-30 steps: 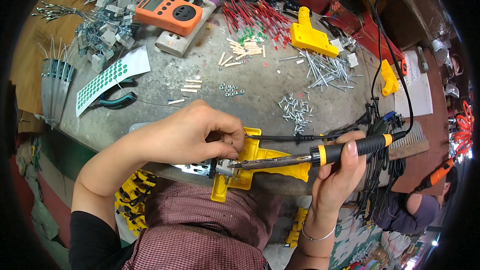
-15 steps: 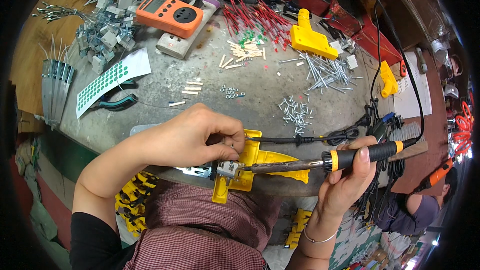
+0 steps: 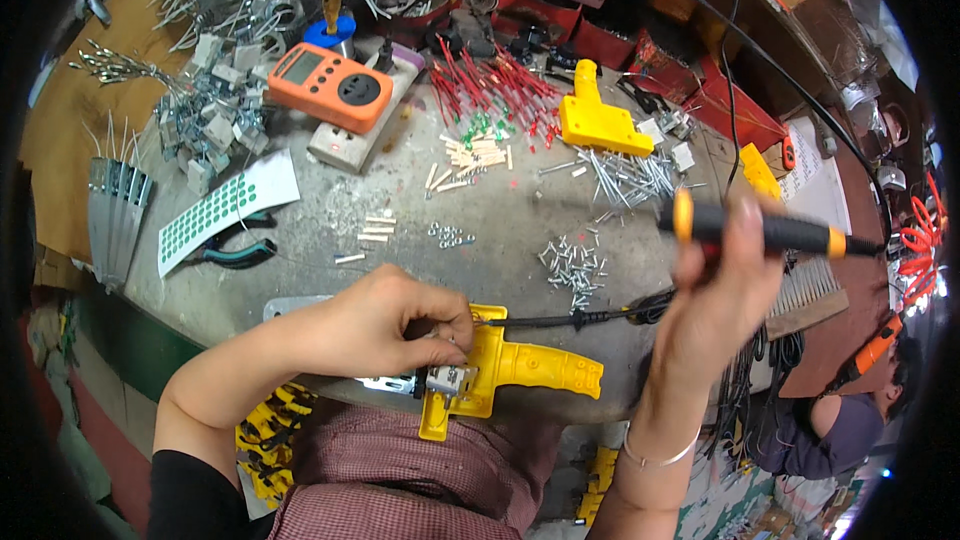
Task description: Assembling the internal components and yellow housing of a hand-held electronic device.
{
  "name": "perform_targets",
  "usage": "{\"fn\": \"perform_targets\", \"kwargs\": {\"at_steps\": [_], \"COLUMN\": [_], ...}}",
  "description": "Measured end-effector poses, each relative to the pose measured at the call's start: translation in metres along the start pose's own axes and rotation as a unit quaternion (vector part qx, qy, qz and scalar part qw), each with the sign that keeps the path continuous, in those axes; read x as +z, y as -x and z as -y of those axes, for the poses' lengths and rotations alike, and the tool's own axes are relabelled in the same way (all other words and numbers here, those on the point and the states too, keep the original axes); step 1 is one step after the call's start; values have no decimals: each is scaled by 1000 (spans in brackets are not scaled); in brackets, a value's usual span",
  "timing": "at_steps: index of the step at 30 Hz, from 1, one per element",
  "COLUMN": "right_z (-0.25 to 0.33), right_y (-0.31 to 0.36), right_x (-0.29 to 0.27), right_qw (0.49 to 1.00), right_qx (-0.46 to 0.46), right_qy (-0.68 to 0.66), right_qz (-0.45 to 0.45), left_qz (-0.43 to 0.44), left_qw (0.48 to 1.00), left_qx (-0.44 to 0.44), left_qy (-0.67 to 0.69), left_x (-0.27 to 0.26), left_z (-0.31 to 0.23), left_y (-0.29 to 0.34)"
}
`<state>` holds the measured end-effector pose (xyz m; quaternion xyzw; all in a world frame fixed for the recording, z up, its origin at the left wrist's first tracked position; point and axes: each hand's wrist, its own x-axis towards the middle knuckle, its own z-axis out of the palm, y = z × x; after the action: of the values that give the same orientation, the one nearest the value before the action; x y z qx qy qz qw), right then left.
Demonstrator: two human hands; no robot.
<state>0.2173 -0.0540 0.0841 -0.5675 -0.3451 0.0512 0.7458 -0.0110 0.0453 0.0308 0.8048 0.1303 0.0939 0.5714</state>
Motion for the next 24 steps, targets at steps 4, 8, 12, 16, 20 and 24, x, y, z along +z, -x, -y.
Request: {"fn": "perform_targets", "kwargs": {"at_steps": [4,8,12,16,20,24], "right_z": [-21,-95,-138,-148,-87,-16], "right_y": [-36,-79,-99,-99,-65,18], "right_x": [80,135,159,156,124,42], "right_qw": [981,956,947,944,947,934], "right_qx": [-31,-104,-123,-52,119,98], "right_qy": [23,-16,62,119,58,51], "right_qz": [190,274,289,303,293,340], "left_qz": [-14,-1,4,5,-31,-13], "left_qw": [1000,1000,1000,999,998,1000], "left_qx": [20,12,14,33,52,5], "left_qy": [4,-3,-8,10,-4,-15], "left_x": [3,5,8,6,3,-1], "left_z": [5,1,0,4,4,2], "left_y": [3,2,2,-3,1,-2]}}
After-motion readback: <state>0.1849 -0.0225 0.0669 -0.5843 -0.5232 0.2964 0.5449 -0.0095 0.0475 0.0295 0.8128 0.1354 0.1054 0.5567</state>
